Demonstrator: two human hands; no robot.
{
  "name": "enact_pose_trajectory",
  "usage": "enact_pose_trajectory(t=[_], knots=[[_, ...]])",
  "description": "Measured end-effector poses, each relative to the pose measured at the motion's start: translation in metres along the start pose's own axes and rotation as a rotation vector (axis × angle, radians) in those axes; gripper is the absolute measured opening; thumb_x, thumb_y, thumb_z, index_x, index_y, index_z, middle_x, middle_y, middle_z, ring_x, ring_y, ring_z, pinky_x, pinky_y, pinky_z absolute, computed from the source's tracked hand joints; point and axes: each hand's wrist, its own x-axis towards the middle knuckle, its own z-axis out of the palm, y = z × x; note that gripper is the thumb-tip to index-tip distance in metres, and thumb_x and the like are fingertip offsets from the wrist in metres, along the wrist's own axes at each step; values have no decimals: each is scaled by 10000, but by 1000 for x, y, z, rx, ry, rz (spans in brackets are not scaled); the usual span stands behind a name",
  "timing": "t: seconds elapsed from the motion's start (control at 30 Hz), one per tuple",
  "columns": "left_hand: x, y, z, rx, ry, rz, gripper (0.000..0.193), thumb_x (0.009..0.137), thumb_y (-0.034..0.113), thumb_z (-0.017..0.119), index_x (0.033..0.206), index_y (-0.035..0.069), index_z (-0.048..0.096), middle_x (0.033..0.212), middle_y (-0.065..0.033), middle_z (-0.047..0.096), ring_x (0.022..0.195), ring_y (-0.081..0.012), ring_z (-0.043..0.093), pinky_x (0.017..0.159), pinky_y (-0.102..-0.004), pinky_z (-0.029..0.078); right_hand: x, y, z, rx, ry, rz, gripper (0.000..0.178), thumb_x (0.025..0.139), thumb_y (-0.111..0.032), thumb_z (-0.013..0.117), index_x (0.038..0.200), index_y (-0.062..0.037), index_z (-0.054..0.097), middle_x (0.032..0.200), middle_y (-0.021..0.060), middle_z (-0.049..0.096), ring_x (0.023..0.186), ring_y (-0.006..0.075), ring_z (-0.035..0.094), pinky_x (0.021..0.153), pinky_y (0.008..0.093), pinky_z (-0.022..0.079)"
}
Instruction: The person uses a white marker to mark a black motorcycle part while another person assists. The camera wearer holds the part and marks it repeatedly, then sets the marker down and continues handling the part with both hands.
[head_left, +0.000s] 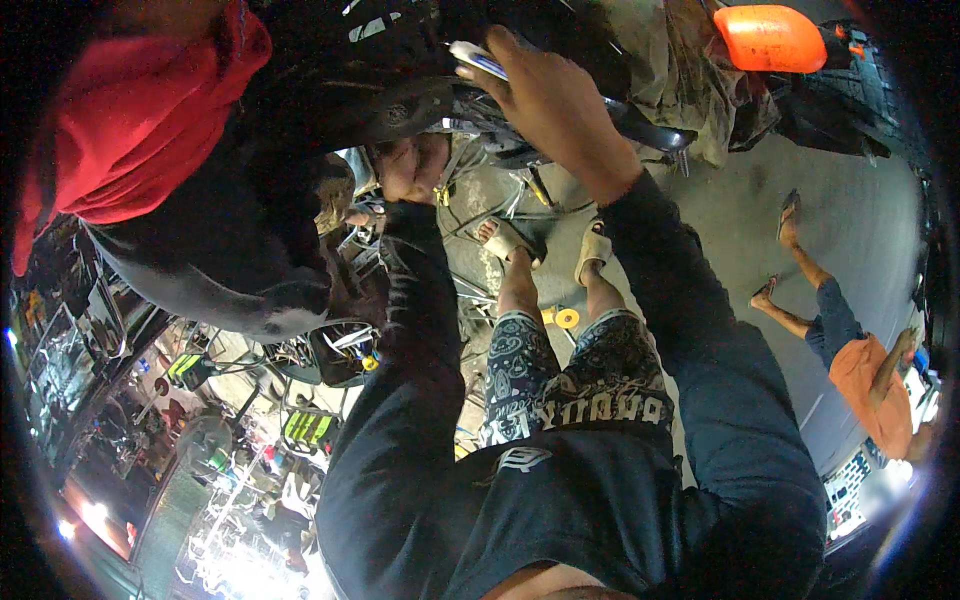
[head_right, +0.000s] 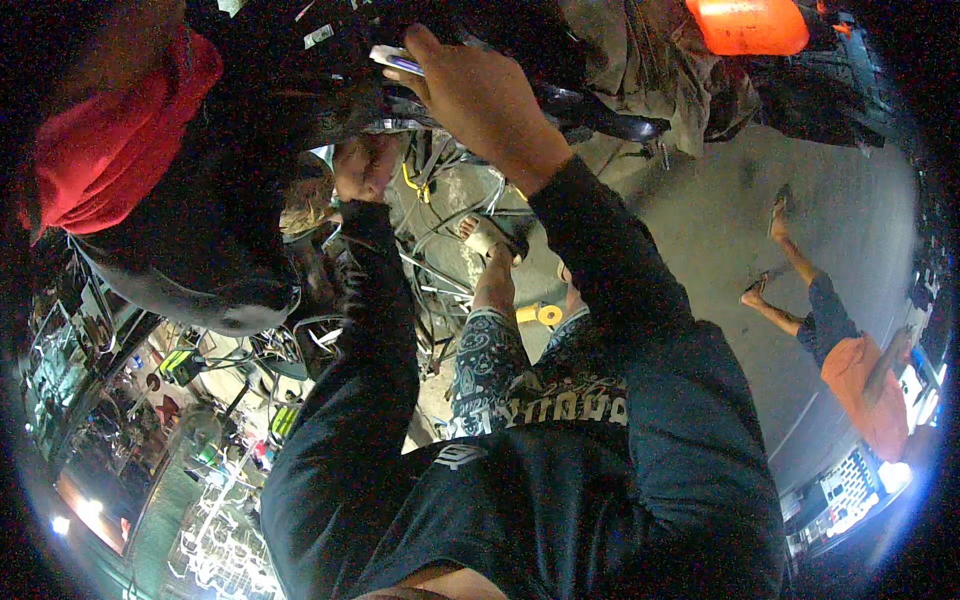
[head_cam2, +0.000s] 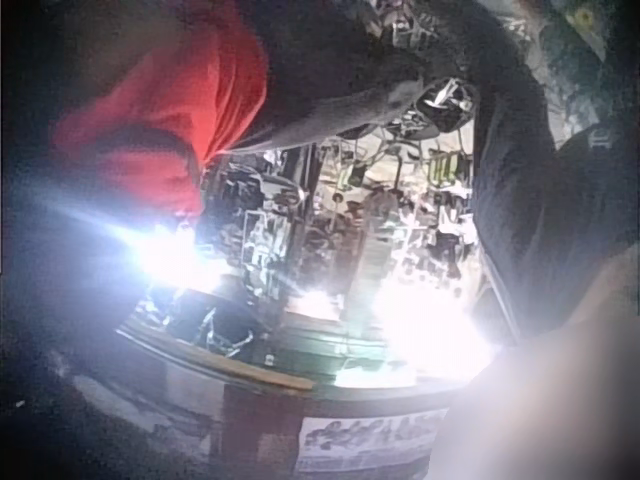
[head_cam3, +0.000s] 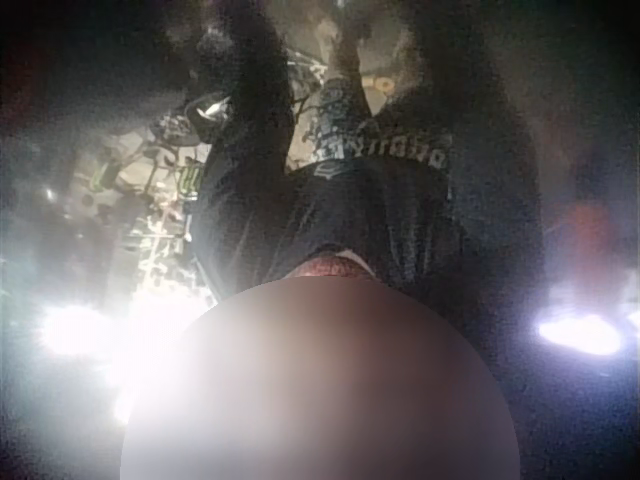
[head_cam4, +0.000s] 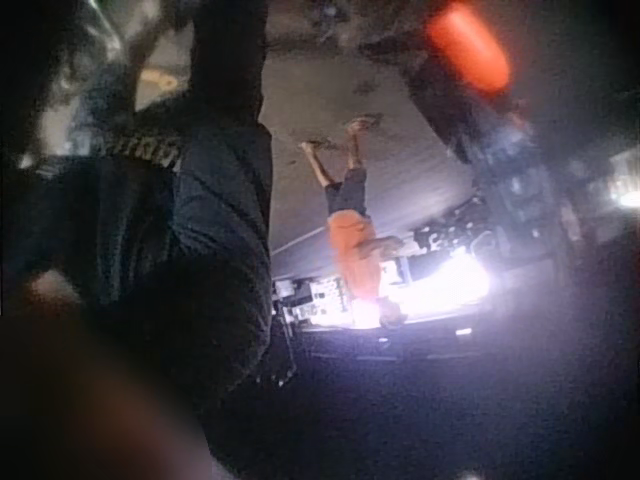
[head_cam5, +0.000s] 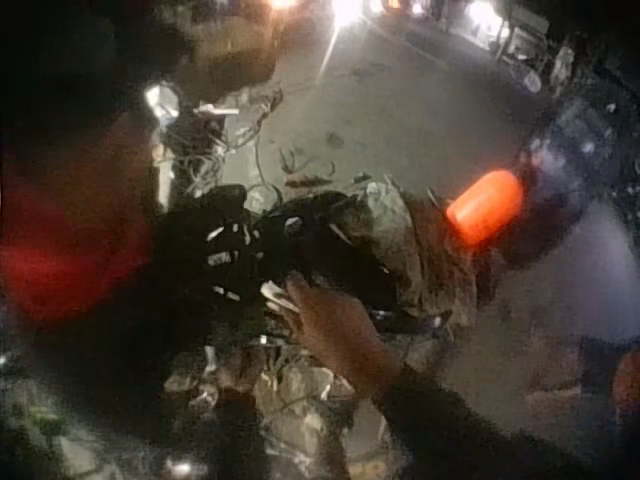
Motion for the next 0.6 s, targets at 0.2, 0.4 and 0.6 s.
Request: enact_pose_trajectory(t=[0.2, 0.4, 0.6], knots=[[-79, -17, 28, -475, -139, 69, 197, 992, 305, 597, 995, 111, 637, 1005, -47, 635, 903, -202, 543, 868, -372, 386, -49, 0, -16, 330, 334, 73, 259, 990, -274, 609, 1055, -28, 557, 828, 151, 673, 735, 346, 682, 631, 409, 526], [-189, -5, 39, -130, 163, 189, 276, 1059, 369, 456, 928, 154, 571, 996, -20, 577, 895, -173, 513, 879, -313, 352, -105, -54, 47, 873, -143, 488, 266, 1024, -275, 558, 1117, -27, 541, 911, 102, 702, 777, 220, 704, 641, 355, 548], [-311, -43, 38, 1383, 250, 639, 380, 1067, 225, 436, 1344, -22, 520, 1184, -142, 585, 1034, -264, 544, 964, -371, 415, -113, -71, 57, 1898, -435, 1010, 332, 1033, -383, 539, 1046, -59, 612, 788, 3, 607, 653, 111, 562, 554, 269, 427]])
